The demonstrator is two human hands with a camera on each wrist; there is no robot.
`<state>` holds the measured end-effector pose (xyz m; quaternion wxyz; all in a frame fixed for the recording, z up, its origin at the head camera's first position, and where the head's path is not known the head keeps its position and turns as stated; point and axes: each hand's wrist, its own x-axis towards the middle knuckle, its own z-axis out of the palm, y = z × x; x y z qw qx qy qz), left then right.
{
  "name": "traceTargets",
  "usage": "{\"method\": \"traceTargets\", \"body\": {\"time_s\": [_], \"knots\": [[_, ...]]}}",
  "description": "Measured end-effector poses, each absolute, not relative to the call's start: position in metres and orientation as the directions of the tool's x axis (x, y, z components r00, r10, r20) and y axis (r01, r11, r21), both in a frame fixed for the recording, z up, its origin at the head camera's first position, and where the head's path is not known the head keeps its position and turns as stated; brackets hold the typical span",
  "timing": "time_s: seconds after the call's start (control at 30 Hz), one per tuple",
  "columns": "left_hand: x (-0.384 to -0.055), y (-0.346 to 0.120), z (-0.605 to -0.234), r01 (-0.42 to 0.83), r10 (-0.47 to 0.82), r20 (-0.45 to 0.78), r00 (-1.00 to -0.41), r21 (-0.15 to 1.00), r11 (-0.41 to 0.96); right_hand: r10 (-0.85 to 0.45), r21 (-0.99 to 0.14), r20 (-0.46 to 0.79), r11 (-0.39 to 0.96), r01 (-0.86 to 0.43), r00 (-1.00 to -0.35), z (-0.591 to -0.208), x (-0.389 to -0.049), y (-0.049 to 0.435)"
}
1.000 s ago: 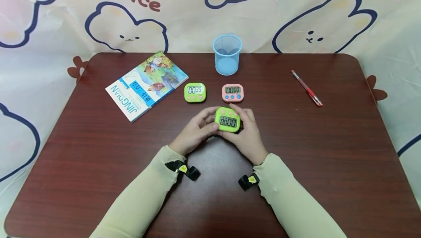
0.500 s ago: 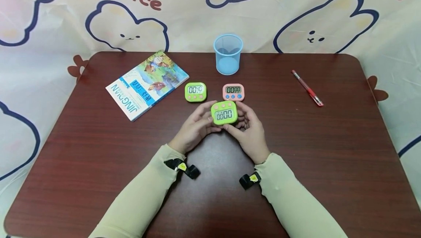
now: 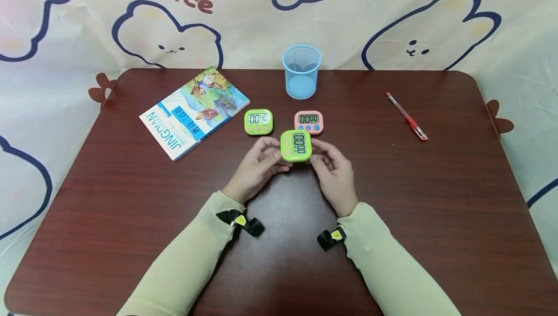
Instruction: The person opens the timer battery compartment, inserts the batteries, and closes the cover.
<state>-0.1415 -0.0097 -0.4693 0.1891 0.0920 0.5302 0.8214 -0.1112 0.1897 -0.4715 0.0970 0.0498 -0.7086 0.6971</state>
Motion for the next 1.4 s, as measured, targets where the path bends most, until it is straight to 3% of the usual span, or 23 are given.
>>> {"method": "traceTargets", "body": {"time_s": [0.2,0.33,0.47,0.7,0.93,1.17,1.4], "knots": [[-0.143,-0.011,-0.471,-0.174,0.473,-0.018,-0.881,0.942,-0.289,-0.065,-0.984,0.169,0.05,-0.172,-0.984,-0.469,-0.11,0.193],[-0.144,-0.011,-0.473,-0.129,0.524,-0.009,-0.852,0.972,-0.194,-0.219,-0.96,0.109,0.229,-0.159,-0.97,-0.467,-0.113,0.197],[-0.145,-0.009,-0.473,-0.076,0.525,-0.01,-0.851,0.992,-0.104,-0.281,-0.92,0.057,0.359,-0.16,-0.958,-0.465,-0.119,0.204],[-0.139,0.005,-0.476,0.069,0.367,-0.001,-0.93,0.982,0.178,-0.267,-0.875,0.025,0.461,-0.151,-0.963,-0.463,-0.122,0.227],[-0.139,0.049,-0.476,0.131,0.21,0.071,-0.975,0.949,0.287,-0.179,-0.793,0.027,0.595,-0.13,-0.984,-0.463,-0.127,0.266],[-0.148,0.105,-0.476,0.163,0.182,0.089,-0.979,0.879,0.447,-0.052,-0.716,-0.035,0.698,-0.011,-0.998,-0.456,-0.128,0.308],[-0.164,0.132,-0.466,0.174,0.174,0.087,-0.981,0.795,0.582,0.057,-0.727,-0.014,0.685,0.049,-0.998,-0.457,-0.138,0.318]]}}
